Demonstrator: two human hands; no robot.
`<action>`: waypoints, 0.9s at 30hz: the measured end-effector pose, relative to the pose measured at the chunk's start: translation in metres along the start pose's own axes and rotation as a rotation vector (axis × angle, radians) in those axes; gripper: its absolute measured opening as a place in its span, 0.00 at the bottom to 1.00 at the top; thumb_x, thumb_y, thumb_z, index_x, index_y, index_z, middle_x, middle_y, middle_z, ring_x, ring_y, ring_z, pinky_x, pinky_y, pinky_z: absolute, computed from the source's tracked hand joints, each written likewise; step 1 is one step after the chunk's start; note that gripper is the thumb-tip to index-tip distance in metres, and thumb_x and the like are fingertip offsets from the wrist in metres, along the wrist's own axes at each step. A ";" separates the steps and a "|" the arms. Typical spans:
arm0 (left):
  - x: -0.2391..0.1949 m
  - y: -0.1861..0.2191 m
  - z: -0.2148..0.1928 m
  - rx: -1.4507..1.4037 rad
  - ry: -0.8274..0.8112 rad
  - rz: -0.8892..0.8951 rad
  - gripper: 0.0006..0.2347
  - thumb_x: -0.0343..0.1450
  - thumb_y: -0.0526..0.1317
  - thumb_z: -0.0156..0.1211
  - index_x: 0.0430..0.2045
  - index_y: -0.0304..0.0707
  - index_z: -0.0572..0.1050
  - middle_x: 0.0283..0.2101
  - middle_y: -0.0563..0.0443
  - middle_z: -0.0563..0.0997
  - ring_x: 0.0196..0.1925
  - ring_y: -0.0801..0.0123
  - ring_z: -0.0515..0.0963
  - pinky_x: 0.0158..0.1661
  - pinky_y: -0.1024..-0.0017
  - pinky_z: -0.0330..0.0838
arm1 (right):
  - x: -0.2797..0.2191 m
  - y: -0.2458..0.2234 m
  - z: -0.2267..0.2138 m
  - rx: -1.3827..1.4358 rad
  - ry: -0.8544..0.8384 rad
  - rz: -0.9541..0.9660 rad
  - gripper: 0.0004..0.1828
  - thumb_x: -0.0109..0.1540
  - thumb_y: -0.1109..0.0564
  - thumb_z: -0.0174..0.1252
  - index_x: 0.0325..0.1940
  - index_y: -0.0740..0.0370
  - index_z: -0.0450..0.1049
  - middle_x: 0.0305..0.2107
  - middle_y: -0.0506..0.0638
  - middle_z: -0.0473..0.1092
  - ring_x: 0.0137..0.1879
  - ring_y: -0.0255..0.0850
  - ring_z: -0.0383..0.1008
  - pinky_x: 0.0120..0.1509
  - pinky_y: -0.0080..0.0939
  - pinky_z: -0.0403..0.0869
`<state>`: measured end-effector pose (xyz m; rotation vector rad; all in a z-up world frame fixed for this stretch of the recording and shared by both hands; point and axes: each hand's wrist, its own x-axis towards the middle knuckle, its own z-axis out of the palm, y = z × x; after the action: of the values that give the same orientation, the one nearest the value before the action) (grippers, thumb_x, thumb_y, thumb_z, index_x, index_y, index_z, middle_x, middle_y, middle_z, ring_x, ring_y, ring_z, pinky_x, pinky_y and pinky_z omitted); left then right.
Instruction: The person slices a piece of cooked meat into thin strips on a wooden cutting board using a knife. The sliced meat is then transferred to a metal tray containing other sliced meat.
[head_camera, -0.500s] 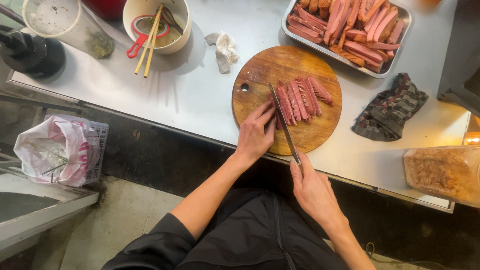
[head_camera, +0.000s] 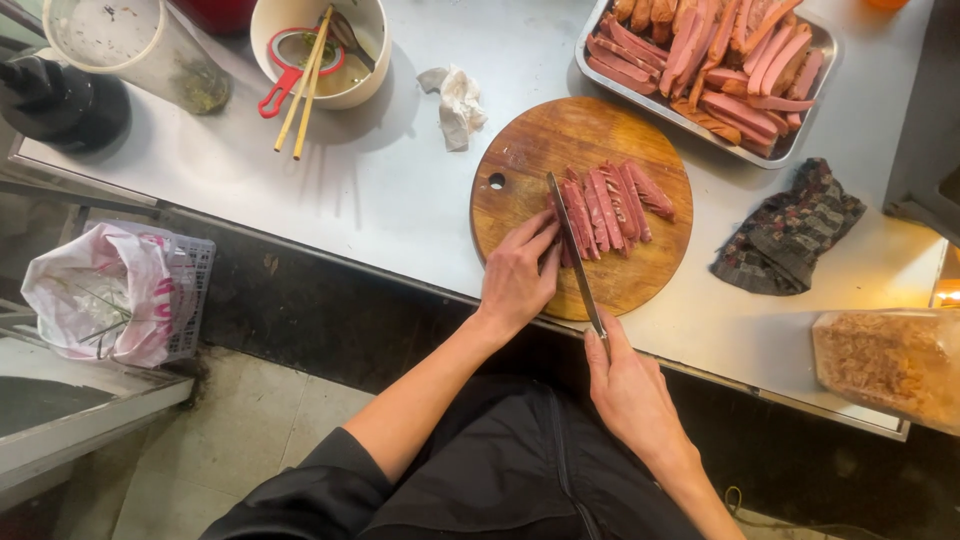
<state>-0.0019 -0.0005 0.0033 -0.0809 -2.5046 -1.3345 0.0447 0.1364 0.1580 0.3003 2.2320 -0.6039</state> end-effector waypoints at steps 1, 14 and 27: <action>0.000 0.000 0.000 -0.003 -0.003 -0.004 0.14 0.74 0.33 0.58 0.53 0.29 0.76 0.58 0.40 0.79 0.58 0.51 0.80 0.59 0.58 0.75 | 0.001 0.001 0.000 -0.001 -0.003 0.005 0.30 0.69 0.40 0.34 0.78 0.36 0.54 0.38 0.63 0.79 0.49 0.66 0.75 0.57 0.53 0.67; 0.007 -0.002 -0.002 -0.002 0.001 -0.006 0.13 0.74 0.33 0.57 0.53 0.28 0.76 0.58 0.39 0.79 0.57 0.50 0.80 0.59 0.59 0.75 | 0.026 0.002 0.008 0.034 -0.018 0.005 0.29 0.69 0.41 0.36 0.76 0.34 0.55 0.49 0.62 0.76 0.57 0.71 0.70 0.61 0.55 0.66; -0.011 -0.024 0.002 0.195 -0.032 0.404 0.24 0.68 0.40 0.63 0.57 0.21 0.72 0.63 0.29 0.73 0.66 0.45 0.72 0.68 0.57 0.64 | 0.028 0.027 0.013 0.040 0.035 -0.119 0.30 0.70 0.36 0.36 0.76 0.35 0.58 0.56 0.72 0.72 0.63 0.70 0.71 0.67 0.68 0.70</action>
<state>0.0039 -0.0117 -0.0207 -0.5369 -2.4547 -0.9300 0.0457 0.1536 0.1206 0.2004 2.2861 -0.7123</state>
